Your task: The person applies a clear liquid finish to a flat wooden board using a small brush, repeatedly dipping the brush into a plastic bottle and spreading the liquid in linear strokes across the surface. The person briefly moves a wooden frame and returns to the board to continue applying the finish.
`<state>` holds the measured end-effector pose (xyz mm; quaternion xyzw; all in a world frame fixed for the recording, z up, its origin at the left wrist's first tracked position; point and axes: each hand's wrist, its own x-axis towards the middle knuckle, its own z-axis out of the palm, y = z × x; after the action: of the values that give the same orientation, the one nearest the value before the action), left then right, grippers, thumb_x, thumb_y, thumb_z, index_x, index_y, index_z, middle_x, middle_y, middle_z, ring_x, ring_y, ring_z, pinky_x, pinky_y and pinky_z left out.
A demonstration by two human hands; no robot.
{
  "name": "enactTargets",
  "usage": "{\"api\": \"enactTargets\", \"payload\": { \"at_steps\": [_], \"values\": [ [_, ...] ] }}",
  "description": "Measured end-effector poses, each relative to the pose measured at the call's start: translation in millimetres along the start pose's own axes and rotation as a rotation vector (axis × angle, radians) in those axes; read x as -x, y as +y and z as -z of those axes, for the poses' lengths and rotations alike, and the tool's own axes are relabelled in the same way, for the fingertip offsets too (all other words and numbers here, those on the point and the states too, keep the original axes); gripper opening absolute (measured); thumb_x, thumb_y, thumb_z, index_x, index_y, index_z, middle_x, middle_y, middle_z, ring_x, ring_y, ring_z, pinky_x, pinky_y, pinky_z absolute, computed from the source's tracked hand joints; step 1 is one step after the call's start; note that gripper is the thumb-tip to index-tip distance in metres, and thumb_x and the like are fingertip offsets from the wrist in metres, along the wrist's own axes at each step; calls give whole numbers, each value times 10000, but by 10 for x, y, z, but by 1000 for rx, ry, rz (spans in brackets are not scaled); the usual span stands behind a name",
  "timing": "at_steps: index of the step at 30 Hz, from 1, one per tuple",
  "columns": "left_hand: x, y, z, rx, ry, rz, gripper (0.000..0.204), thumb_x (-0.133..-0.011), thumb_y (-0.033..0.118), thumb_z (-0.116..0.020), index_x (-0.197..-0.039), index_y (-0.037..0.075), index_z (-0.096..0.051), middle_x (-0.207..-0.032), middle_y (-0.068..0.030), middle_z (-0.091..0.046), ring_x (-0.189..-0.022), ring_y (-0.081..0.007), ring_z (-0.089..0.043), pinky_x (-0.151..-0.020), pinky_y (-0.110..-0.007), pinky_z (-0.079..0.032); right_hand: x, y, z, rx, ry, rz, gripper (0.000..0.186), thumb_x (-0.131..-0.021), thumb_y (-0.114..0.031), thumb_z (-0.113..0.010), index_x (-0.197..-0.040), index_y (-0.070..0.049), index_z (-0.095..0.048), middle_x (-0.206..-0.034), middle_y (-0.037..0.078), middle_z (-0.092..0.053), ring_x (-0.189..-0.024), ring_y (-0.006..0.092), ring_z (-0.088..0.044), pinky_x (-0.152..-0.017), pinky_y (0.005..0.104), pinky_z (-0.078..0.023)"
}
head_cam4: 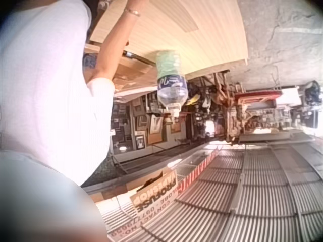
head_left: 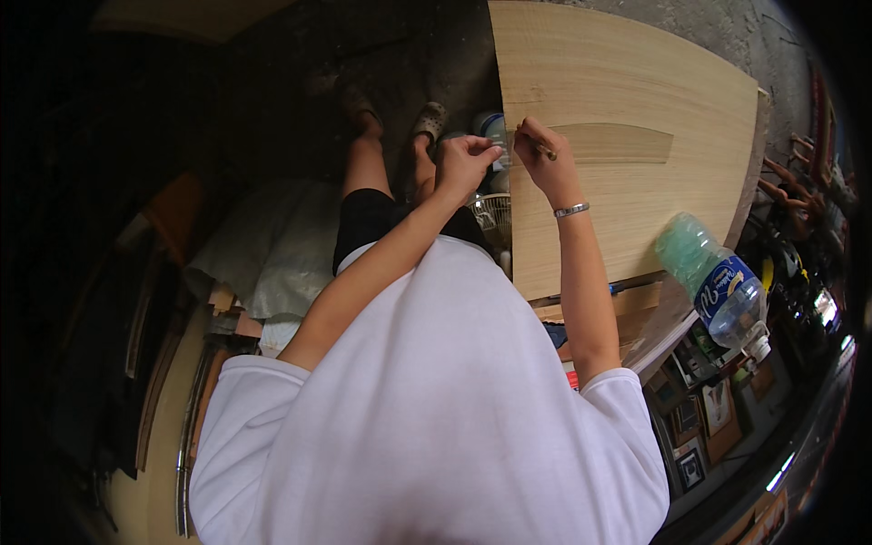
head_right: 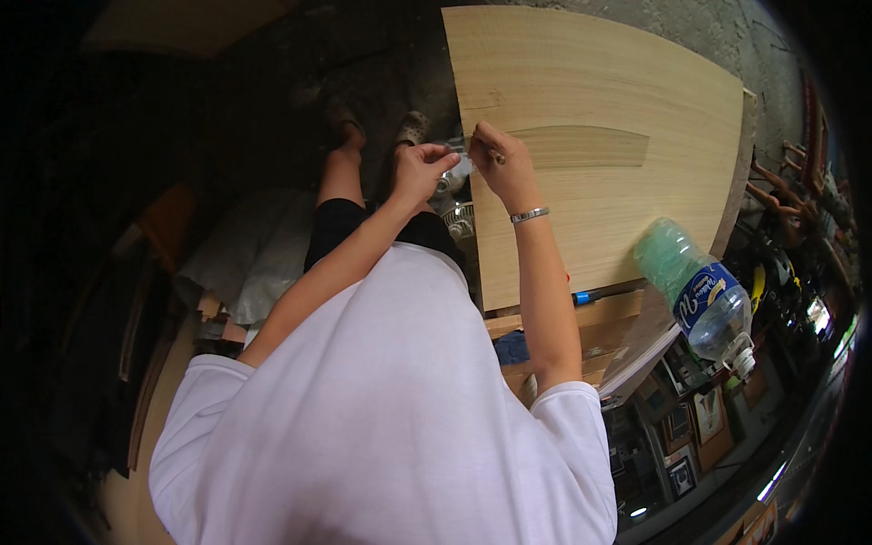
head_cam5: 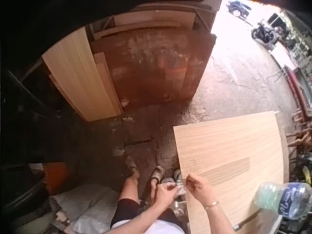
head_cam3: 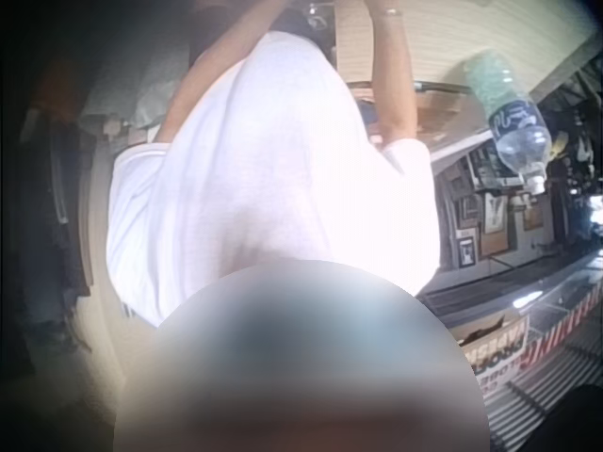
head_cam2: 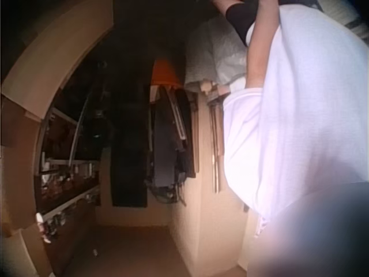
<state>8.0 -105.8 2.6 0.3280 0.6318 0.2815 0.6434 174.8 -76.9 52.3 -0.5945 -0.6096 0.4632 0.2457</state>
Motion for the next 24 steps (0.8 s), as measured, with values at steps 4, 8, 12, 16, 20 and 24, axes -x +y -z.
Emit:
{"api": "enactTargets", "payload": {
  "at_steps": [4, 8, 12, 16, 20, 24],
  "values": [
    [-17, -50, 9, 73, -75, 49, 233, -824, 132, -772, -940, -60, -713, -815, -45, -711, -715, -72, -626, -645, -218, -492, 189, 1, -40, 91, 1, 48, 121, -841, 49, -627, -894, -1, -531, -760, 152, -591, -678, 154, -589, -645, 273, -481],
    [-41, -60, 49, 152, -154, 92, 245, -838, 122, -762, -974, -68, -690, -841, -39, -701, -746, -71, -628, -661, -212, -490, 596, -16, -82, 120, -24, -68, 62, -905, 5, -607, -884, -1, -550, -765, 105, -637, -704, 115, -615, -638, 272, -492],
    [21, -96, 184, 151, -164, 36, 243, -841, 118, -763, -981, -66, -686, -859, -42, -702, -762, -72, -629, -683, -212, -491, 472, 243, 19, -237, 270, -155, 113, -989, -107, -572, -924, -15, -573, -777, 36, -650, -692, 89, -587, -621, 244, -466],
    [47, -172, 365, 179, -168, 56, 257, -836, 128, -772, -984, -64, -687, -861, -44, -702, -764, -77, -632, -707, -215, -494, 266, 480, 38, -599, 403, -152, 123, -994, -143, -577, -994, -20, -572, -777, 47, -641, -686, 87, -554, -620, 228, -435],
    [52, -192, 469, 195, -136, 150, 275, -830, 139, -780, -987, -67, -688, -861, -46, -702, -764, -83, -636, -727, -218, -497, 279, 503, 9, -589, 390, -188, 127, -991, -138, -579, -1013, -14, -574, -787, 44, -647, -715, 87, -579, -630, 220, -441],
    [136, -106, 384, 249, -137, 120, 281, -826, 143, -783, -983, -72, -690, -850, -50, -701, -758, -87, -634, -718, -221, -496, 270, 402, 44, -495, 310, -189, 105, -979, -109, -588, -991, -4, -578, -799, 43, -659, -750, 88, -614, -643, 229, -468]
  ]
}}
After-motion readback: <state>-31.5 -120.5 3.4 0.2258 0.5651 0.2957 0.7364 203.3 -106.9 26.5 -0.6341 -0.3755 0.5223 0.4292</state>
